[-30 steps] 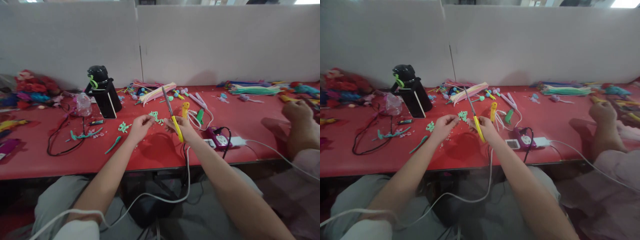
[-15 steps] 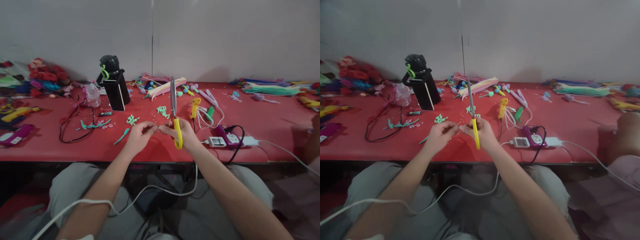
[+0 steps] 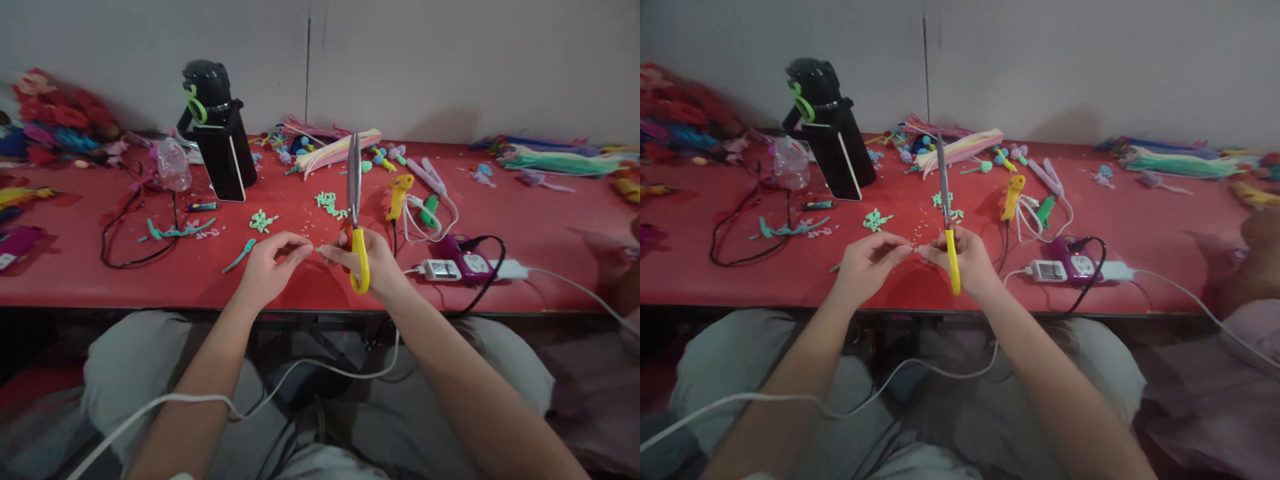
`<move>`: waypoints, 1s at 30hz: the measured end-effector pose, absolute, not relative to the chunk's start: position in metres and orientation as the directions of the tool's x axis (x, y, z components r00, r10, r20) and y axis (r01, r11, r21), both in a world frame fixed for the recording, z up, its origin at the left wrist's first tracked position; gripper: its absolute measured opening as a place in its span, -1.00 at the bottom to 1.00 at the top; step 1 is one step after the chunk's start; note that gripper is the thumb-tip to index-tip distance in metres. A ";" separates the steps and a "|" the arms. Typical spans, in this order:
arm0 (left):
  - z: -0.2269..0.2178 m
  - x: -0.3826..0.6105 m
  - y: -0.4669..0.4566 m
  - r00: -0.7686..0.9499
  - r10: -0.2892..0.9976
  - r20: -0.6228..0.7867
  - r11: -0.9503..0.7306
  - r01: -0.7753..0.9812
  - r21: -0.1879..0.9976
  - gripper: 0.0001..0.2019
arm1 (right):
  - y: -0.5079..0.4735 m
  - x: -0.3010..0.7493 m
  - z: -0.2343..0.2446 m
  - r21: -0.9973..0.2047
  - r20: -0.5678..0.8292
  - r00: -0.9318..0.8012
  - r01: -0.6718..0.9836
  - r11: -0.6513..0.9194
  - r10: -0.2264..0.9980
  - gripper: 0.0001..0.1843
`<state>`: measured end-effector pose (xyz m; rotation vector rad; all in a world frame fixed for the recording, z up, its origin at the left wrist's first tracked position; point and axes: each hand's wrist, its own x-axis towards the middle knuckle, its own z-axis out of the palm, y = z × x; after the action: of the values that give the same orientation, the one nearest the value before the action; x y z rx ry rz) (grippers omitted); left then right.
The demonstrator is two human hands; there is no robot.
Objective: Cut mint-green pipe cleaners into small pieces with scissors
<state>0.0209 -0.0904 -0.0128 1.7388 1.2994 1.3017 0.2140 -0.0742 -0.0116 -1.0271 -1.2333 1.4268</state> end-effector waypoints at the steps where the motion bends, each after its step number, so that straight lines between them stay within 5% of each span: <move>1: -0.013 0.023 -0.091 0.053 0.930 0.365 -0.359 0.355 0.863 -0.78 | -0.075 0.214 -0.012 -0.991 -0.008 -0.201 -0.132 -0.035 0.980 -0.36; 30: -0.016 0.023 -0.090 0.165 0.877 0.452 -0.469 0.500 0.728 -0.88 | -0.076 0.215 -0.013 -0.991 -0.010 -0.245 -0.124 -0.041 0.969 -0.34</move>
<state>0.0233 -0.0899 -0.0159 2.0360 1.3042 1.2333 0.2155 -0.0765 -0.0133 -1.0043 -1.2755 1.4658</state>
